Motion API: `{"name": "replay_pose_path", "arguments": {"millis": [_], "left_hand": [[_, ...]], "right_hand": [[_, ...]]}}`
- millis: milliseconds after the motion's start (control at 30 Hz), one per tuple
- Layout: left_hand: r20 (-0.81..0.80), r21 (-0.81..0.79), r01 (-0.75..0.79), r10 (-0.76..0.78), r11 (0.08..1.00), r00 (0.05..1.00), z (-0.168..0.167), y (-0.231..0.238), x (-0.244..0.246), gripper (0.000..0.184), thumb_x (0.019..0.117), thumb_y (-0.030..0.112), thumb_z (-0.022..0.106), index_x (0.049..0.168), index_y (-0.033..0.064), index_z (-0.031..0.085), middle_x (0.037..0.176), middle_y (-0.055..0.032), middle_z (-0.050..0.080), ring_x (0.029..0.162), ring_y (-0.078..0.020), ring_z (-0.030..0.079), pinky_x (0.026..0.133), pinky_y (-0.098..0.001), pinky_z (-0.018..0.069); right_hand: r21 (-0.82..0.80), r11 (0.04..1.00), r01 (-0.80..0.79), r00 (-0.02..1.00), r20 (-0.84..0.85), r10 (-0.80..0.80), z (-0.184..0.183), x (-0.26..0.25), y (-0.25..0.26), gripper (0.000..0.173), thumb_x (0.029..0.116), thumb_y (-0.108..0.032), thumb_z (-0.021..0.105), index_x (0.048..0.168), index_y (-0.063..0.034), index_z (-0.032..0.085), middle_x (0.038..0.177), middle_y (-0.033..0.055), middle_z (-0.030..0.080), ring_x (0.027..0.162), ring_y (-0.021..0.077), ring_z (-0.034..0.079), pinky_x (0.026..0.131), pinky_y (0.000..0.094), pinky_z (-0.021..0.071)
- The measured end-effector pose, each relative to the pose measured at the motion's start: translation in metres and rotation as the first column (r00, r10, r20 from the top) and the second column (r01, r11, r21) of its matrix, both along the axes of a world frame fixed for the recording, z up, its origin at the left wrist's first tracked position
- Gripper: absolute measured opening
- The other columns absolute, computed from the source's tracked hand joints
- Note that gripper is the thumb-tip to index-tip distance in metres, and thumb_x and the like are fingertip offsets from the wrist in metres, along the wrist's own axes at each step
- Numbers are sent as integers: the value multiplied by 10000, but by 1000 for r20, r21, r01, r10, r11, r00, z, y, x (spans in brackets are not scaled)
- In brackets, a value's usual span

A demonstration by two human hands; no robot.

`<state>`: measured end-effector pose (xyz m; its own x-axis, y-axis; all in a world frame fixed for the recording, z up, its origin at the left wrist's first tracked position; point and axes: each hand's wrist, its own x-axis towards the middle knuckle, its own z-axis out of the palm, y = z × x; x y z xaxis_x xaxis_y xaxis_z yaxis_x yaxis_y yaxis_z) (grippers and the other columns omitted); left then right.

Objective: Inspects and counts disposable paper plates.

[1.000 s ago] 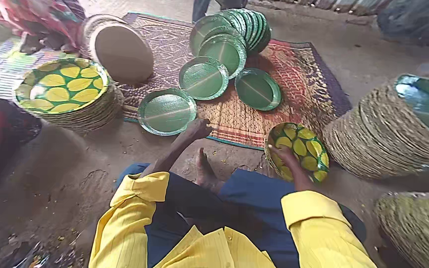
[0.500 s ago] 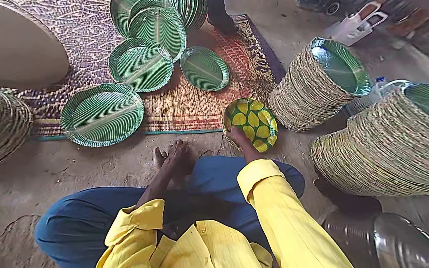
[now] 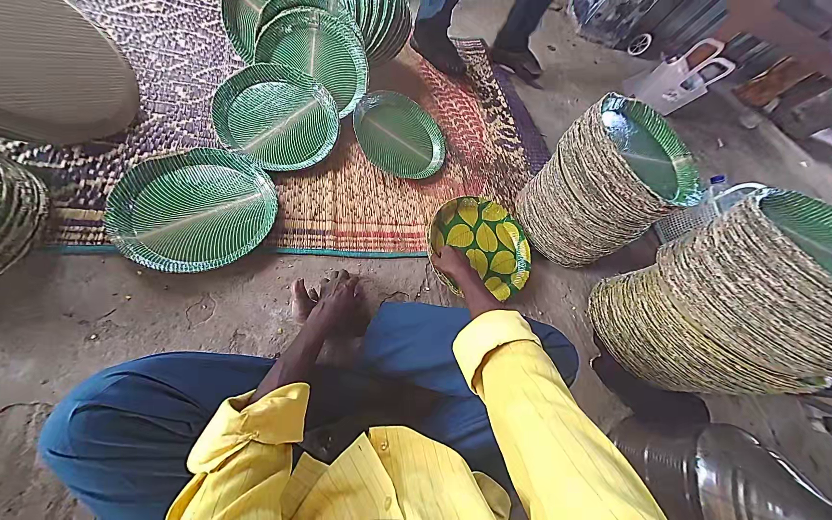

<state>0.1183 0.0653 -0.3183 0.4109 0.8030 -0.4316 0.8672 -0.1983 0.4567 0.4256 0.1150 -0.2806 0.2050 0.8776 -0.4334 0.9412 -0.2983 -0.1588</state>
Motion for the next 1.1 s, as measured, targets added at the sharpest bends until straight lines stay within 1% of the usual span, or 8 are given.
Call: {"name": "replay_pose_path", "arguments": {"millis": [233, 400, 533, 633, 733, 833, 933, 1100], "left_hand": [[-13, 142, 87, -86, 986, 996, -4, -8, 6, 412, 995, 264, 589, 1339, 40, 628, 1414, -231, 564, 1358, -423, 500, 1084, -631, 393], [91, 221, 109, -132, 969, 987, 1, -14, 6, 417, 1010, 232, 580, 1386, 53, 610, 1440, -235, 558, 1381, -424, 489, 1126, -627, 362], [357, 706, -159, -153, 691, 921, 5, -14, 6, 378, 930, 51, 551, 1279, 45, 695, 1327, -228, 650, 1281, -410, 594, 1111, -598, 406], [329, 798, -190, -150, 571, 932, 3, -12, -1, 435, 885, 40, 579, 1311, 32, 669, 1367, -276, 610, 1309, -455, 563, 1114, -641, 371], [108, 492, -54, 1, 869, 994, 7, -17, -11, 498, 945, 103, 572, 1442, 69, 574, 1426, -235, 570, 1375, -408, 497, 1174, -611, 292], [-123, 113, 96, -82, 989, 989, 13, -10, -8, 373, 1013, 235, 584, 1318, 27, 639, 1370, -228, 598, 1328, -408, 528, 1119, -579, 382], [-160, 97, 123, -107, 988, 981, 11, -15, 1, 350, 1012, 239, 572, 1260, 8, 659, 1337, -240, 614, 1312, -415, 539, 1144, -590, 344], [-191, 130, 83, -57, 988, 980, 14, -21, 4, 304, 1002, 146, 573, 1241, -21, 658, 1310, -269, 621, 1300, -443, 544, 1156, -612, 320]], "right_hand": [[31, 997, 66, 997, 26, -67, 11, -6, -2, 405, 1041, -336, 558, 1116, 33, 708, 1155, 262, 701, 1138, 422, 663, 952, 619, 503], [433, 901, 16, 995, 82, -56, 62, -28, -5, 298, 1024, -207, 562, 1090, 49, 701, 1084, 279, 705, 1025, 468, 690, 826, 662, 528], [675, 648, -353, 926, 151, 346, 67, -77, -13, 187, 957, -95, 610, 969, 61, 714, 990, 235, 719, 894, 407, 721, 740, 575, 572], [478, 620, -622, 730, 70, 679, 20, -126, -33, 204, 982, -111, 596, 1005, 30, 742, 1012, 205, 714, 958, 378, 706, 845, 545, 567], [24, 654, -756, 645, -145, 750, -5, -143, -35, 259, 1022, -156, 547, 1155, -4, 709, 1207, 220, 688, 1148, 396, 646, 994, 576, 475], [120, 767, -630, 748, -170, 641, -2, -105, -18, 289, 1030, -213, 596, 1190, -11, 726, 1211, 208, 694, 1160, 364, 659, 1022, 556, 498], [280, 929, -240, 959, -82, 272, 11, -49, 5, 354, 1014, -311, 626, 1174, -8, 717, 1222, 216, 684, 1128, 398, 668, 954, 610, 527], [125, 989, 82, 995, -73, -73, -1, 1, 5, 599, 924, -472, 746, 1250, 24, 667, 1215, 284, 673, 1160, 448, 646, 967, 650, 497]]}}
